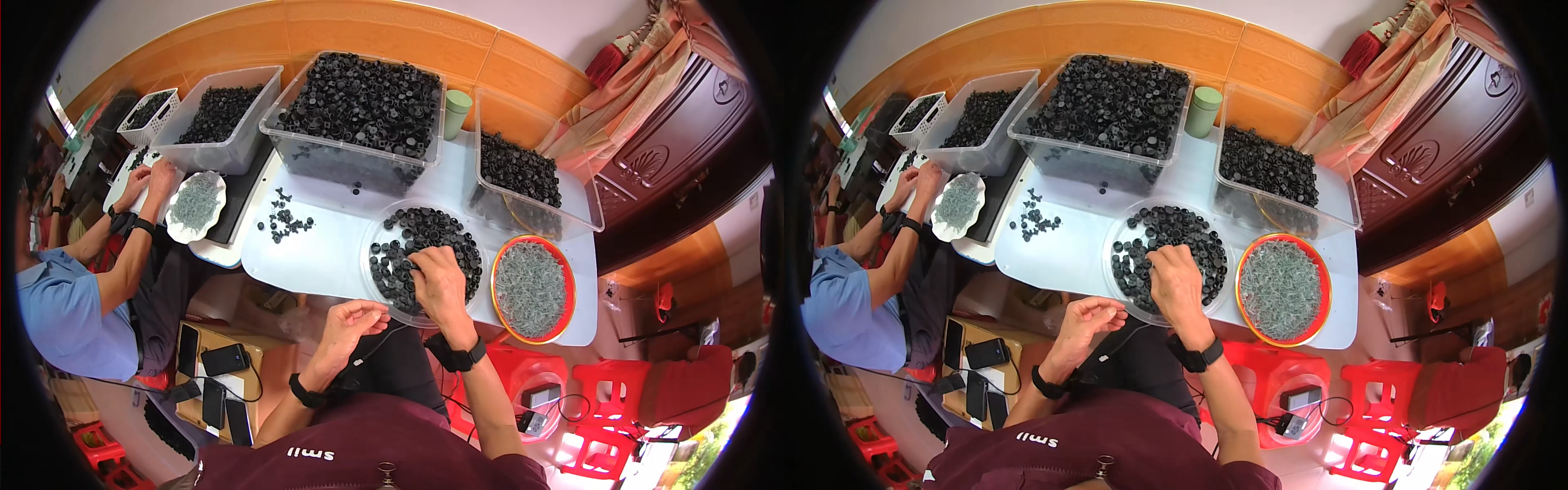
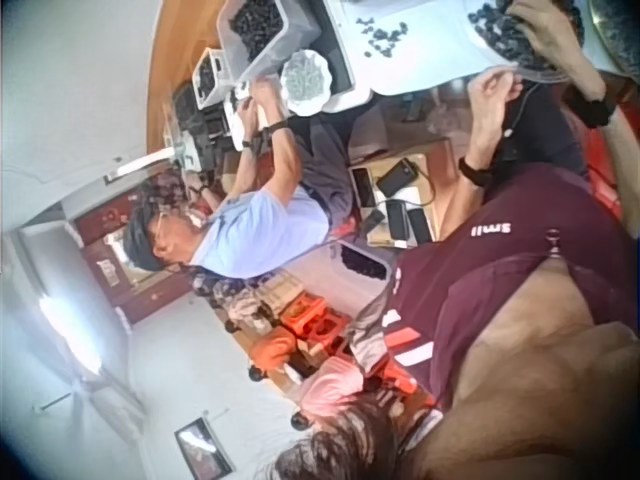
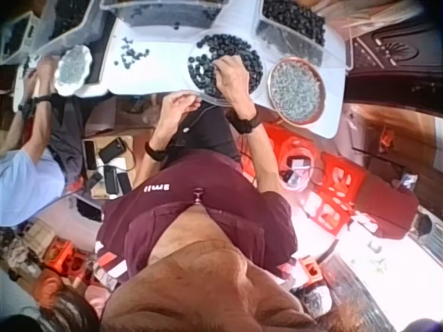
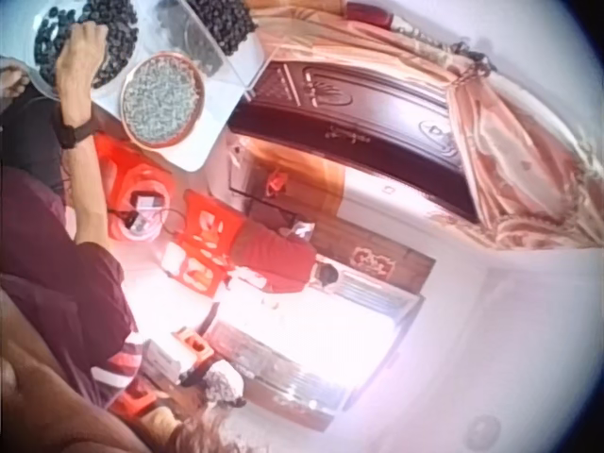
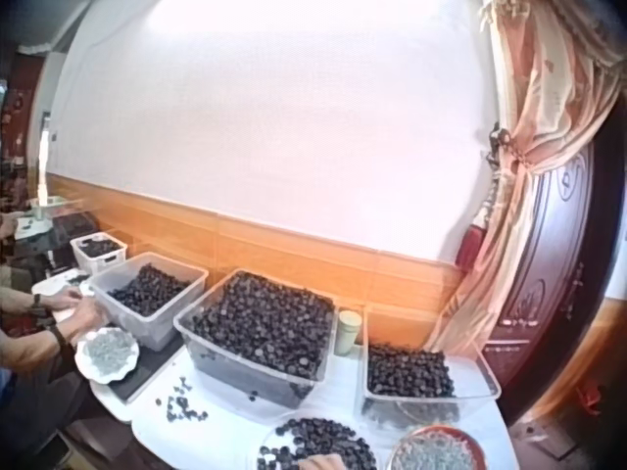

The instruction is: Sorting and assembling small black plastic components and metal rings on a workshop table.

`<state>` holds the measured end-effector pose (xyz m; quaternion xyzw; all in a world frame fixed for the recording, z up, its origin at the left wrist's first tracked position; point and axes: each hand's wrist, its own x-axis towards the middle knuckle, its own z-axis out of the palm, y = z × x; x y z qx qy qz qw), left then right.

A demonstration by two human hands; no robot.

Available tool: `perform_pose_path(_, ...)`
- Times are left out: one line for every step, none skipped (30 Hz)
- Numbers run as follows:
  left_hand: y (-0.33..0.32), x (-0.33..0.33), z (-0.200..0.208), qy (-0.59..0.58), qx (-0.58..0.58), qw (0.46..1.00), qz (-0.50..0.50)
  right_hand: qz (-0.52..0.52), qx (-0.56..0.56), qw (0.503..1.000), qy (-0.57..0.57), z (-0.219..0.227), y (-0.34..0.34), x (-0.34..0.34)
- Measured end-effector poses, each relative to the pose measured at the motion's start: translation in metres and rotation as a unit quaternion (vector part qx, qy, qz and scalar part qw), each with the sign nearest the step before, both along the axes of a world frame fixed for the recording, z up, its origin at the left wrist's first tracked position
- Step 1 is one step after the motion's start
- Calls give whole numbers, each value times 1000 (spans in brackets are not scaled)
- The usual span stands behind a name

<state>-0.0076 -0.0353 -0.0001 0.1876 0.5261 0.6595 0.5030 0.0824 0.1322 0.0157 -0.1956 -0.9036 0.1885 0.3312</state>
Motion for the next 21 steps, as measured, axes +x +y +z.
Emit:
perform_pose_path(0, 0, 1, 0, 0, 1000, 3, 4, 8, 1000, -17, -4, 3, -4)
perform_pose_path(-1, 0, 0, 1, -2, 1000, 6, 7, 7, 1000, -16, -6, 4, -6)
perform_pose_path(-2, -1, -1, 0, 2, 1000, 12, 15, 15, 999, -49, -7, 6, -7)
perform_pose_path(-3, -1, -3, -1, 7, 1000, 18, 23, 23, 996, -83, -8, 7, -8)
perform_pose_path(-3, -1, -4, -1, 7, 1000, 19, 25, 28, 996, -86, -8, 8, -9)
perform_pose_path(-4, -2, -5, 1, 8, 1000, 19, 25, 28, 996, -86, -9, 9, -9)
perform_pose_path(-4, -2, -5, 2, 10, 1000, 19, 31, 24, 995, -87, -11, 9, -10)
perform_pose_path(-4, -2, -5, 2, 11, 1000, 19, 37, 19, 995, -88, -12, 10, -10)
perform_pose_path(-4, -2, -4, -1, 9, 1000, 14, 36, 20, 995, -89, -11, 10, -11)
perform_pose_path(-3, -2, -4, -4, 8, 1000, 9, 35, 10, 996, -86, -10, 9, -12)
perform_pose_path(-3, -2, -4, -4, 9, 1000, 9, 35, 0, 996, -83, -9, 9, -12)
perform_pose_path(-3, -1, -5, -9, 13, 1000, 6, 35, 1, 996, -83, -8, 8, -12)
perform_pose_path(-3, -1, -6, -13, 16, 1000, 3, 27, -17, 996, -80, -7, 7, -11)
perform_pose_path(-3, -1, -6, -13, 17, 1000, 4, 18, -35, 996, -77, -7, 6, -10)
perform_pose_path(-4, -1, -7, -13, 18, 1000, 6, 20, -35, 996, -78, -8, 6, -9)
perform_pose_path(-4, -1, -8, -12, 18, 1000, 8, 21, -30, 997, -67, -10, 7, -8)
perform_pose_path(-4, -1, -7, -12, 19, 1000, 8, 20, -24, 998, -57, -12, 8, -8)
perform_pose_path(-4, -1, -7, -9, 19, 1000, 8, 20, -24, 998, -56, -14, 8, -7)
perform_pose_path(-3, -1, -7, -6, 19, 1000, 8, 24, -2, 998, -62, -15, 8, -7)
perform_pose_path(-3, -1, -7, -6, 20, 1000, 8, 29, 19, 997, -67, -15, 8, -8)
perform_pose_path(-3, -1, -7, -7, 18, 1000, 7, 29, 20, 997, -67, -15, 8, -8)
